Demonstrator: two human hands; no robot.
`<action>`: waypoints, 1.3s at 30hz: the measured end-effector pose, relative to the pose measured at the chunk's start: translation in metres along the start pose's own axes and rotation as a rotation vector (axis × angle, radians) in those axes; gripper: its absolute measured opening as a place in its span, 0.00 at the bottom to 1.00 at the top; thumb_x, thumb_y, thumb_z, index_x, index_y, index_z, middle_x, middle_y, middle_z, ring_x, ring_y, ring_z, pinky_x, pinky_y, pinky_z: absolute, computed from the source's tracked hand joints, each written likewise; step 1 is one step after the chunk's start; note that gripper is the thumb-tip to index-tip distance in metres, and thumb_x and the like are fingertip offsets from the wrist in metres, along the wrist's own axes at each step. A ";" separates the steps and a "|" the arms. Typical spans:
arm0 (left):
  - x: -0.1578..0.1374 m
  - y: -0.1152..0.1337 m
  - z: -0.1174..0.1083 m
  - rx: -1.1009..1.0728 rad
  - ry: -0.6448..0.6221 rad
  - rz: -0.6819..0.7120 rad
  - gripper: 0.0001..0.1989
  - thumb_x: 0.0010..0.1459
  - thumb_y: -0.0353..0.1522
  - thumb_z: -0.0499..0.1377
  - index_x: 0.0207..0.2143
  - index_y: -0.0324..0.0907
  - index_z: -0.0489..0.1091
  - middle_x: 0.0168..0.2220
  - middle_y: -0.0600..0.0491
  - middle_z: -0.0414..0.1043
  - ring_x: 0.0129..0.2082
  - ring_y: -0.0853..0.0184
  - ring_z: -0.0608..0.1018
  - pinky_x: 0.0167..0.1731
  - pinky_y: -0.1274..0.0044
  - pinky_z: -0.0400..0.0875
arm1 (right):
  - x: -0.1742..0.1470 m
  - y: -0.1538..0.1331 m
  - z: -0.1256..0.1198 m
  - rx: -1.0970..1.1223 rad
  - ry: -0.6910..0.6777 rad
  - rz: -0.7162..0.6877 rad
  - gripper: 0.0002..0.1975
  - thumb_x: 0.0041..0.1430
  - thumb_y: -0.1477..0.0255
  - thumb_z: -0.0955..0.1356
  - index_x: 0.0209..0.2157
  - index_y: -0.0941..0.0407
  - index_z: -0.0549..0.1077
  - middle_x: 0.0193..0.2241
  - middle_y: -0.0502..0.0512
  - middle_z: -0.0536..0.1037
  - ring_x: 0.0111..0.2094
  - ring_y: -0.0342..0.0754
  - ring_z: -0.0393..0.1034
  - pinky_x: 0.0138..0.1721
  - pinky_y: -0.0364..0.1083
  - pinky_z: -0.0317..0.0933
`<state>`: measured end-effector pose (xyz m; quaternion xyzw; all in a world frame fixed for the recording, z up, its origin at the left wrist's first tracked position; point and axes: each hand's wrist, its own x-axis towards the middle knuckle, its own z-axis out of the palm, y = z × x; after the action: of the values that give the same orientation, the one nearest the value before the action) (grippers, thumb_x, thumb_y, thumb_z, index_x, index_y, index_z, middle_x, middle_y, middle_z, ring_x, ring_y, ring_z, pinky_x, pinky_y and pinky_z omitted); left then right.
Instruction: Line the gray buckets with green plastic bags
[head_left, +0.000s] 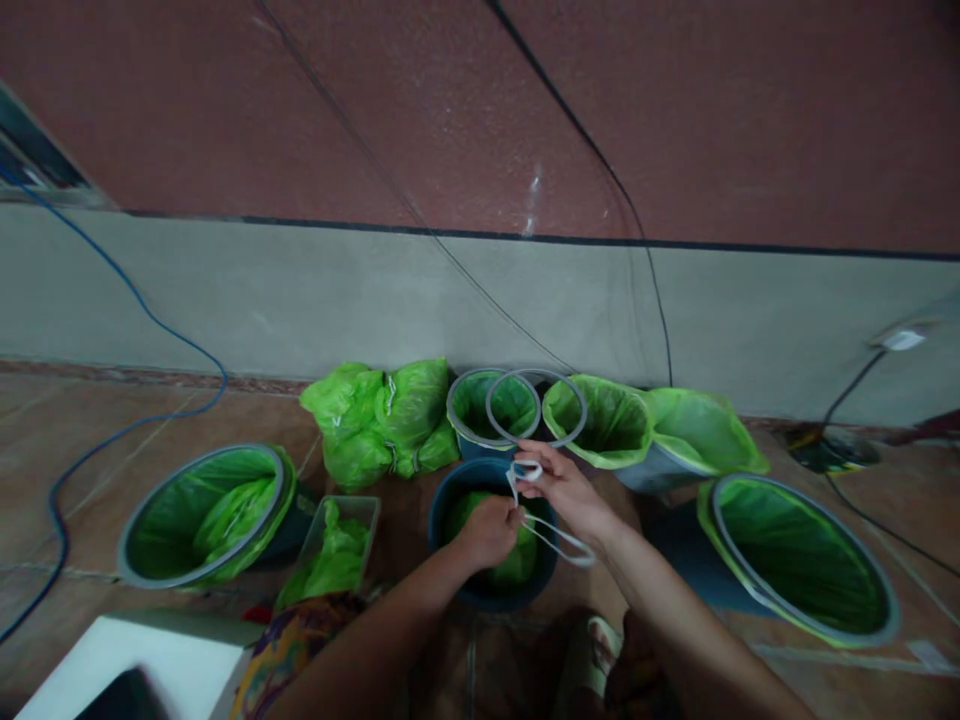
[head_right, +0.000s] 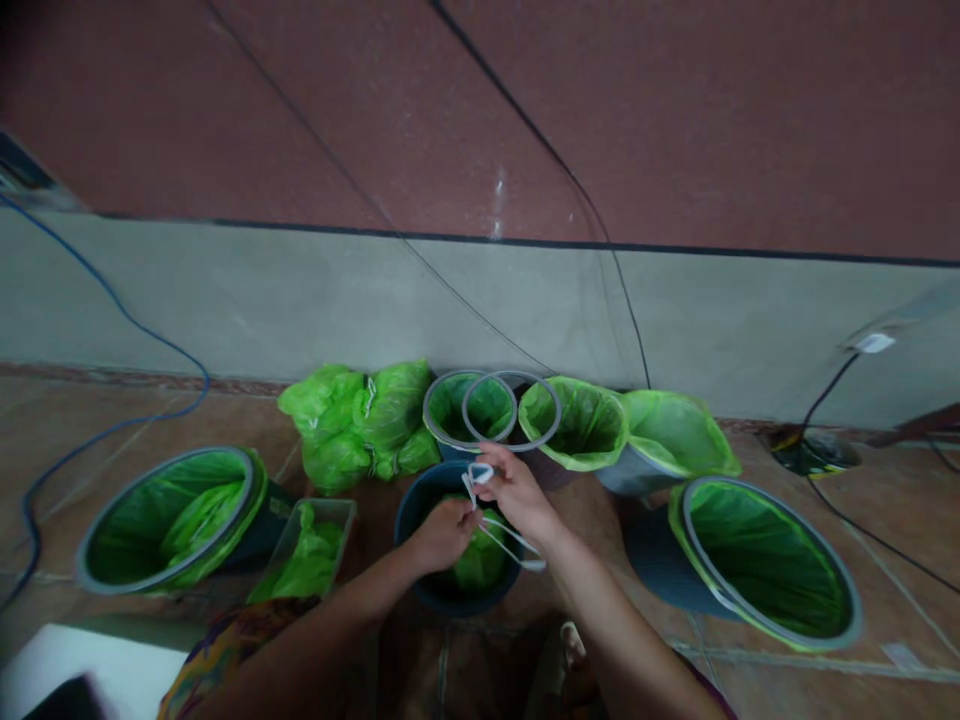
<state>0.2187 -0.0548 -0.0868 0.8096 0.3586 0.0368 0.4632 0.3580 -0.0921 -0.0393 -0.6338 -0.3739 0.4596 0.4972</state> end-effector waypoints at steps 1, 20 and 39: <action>0.003 -0.002 -0.003 -0.073 0.031 -0.053 0.18 0.61 0.34 0.46 0.28 0.38 0.73 0.22 0.53 0.70 0.24 0.70 0.70 0.27 0.79 0.62 | 0.002 0.006 -0.003 -0.116 0.052 0.028 0.23 0.50 0.69 0.66 0.50 0.55 0.67 0.45 0.59 0.73 0.32 0.44 0.72 0.36 0.47 0.65; -0.020 0.016 -0.053 0.518 -0.024 0.438 0.13 0.55 0.27 0.52 0.43 0.43 0.68 0.35 0.49 0.75 0.37 0.62 0.76 0.40 0.75 0.66 | 0.003 0.027 -0.019 -0.500 -0.193 -0.226 0.09 0.49 0.73 0.64 0.31 0.54 0.76 0.33 0.54 0.79 0.37 0.49 0.72 0.41 0.46 0.63; -0.014 0.007 -0.054 0.346 0.523 0.594 0.11 0.60 0.29 0.54 0.43 0.46 0.73 0.39 0.54 0.73 0.39 0.69 0.75 0.40 0.77 0.69 | -0.001 0.007 0.008 0.125 -0.368 0.041 0.16 0.48 0.59 0.72 0.31 0.58 0.75 0.26 0.51 0.74 0.27 0.43 0.65 0.31 0.43 0.58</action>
<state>0.1912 -0.0262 -0.0465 0.9068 0.2163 0.3120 0.1834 0.3497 -0.0926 -0.0470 -0.5145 -0.4161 0.6000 0.4496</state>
